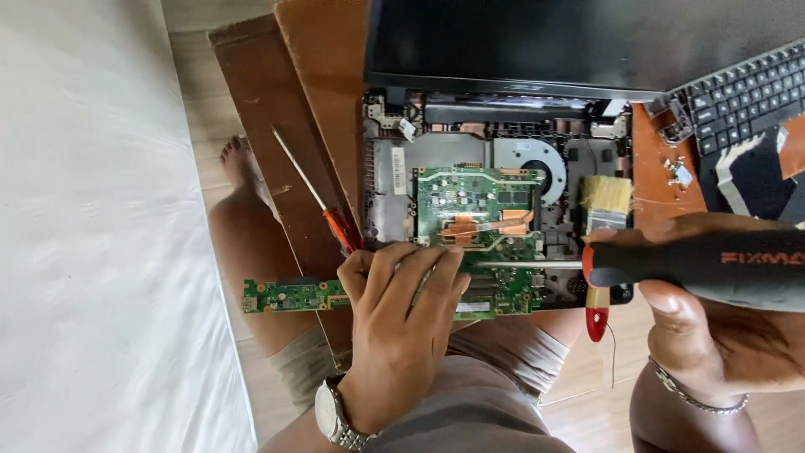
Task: The person uses a screwdriver to loosen and remove screws from the motherboard of a disassembled laptop. They then use a brush to clean dust from the motherboard and surrounding components.
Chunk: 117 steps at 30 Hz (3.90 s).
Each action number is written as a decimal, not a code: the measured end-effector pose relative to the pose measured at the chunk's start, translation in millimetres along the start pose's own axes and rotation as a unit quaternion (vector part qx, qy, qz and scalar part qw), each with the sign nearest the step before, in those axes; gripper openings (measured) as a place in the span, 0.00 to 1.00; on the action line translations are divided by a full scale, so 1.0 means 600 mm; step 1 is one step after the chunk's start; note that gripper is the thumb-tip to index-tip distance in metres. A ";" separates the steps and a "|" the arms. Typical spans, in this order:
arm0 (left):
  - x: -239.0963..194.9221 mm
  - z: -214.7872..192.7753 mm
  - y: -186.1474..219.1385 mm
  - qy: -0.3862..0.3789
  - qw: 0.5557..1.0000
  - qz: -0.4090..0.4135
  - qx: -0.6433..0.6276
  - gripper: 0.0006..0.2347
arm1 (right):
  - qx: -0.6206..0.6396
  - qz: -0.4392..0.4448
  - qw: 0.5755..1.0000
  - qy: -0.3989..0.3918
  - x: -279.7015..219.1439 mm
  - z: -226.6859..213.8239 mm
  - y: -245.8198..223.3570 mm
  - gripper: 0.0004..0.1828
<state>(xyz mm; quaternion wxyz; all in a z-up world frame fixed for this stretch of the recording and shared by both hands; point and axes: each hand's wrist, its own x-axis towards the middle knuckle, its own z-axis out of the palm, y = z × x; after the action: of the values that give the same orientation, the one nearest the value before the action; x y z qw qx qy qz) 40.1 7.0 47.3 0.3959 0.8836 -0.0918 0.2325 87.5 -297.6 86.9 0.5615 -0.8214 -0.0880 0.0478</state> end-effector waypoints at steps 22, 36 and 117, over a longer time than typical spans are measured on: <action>-0.053 -0.006 0.115 0.047 0.992 0.083 -0.080 0.04 | -0.092 -0.201 0.948 0.231 -0.122 0.021 -0.134 0.15; -0.012 -0.005 0.109 0.059 0.976 0.089 -0.191 0.04 | -0.090 -0.241 0.914 0.313 -0.096 0.020 -0.141 0.18; -0.025 0.020 -0.046 -0.175 0.949 0.016 0.261 0.27 | -0.119 -0.318 0.931 0.134 0.082 0.129 -0.037 0.55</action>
<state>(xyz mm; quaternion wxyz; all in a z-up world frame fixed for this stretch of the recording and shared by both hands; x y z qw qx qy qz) 40.7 16.2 15.0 0.1249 0.9814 -0.1099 0.0960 120.1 -209.0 80.2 0.4518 -0.8101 -0.2736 -0.2546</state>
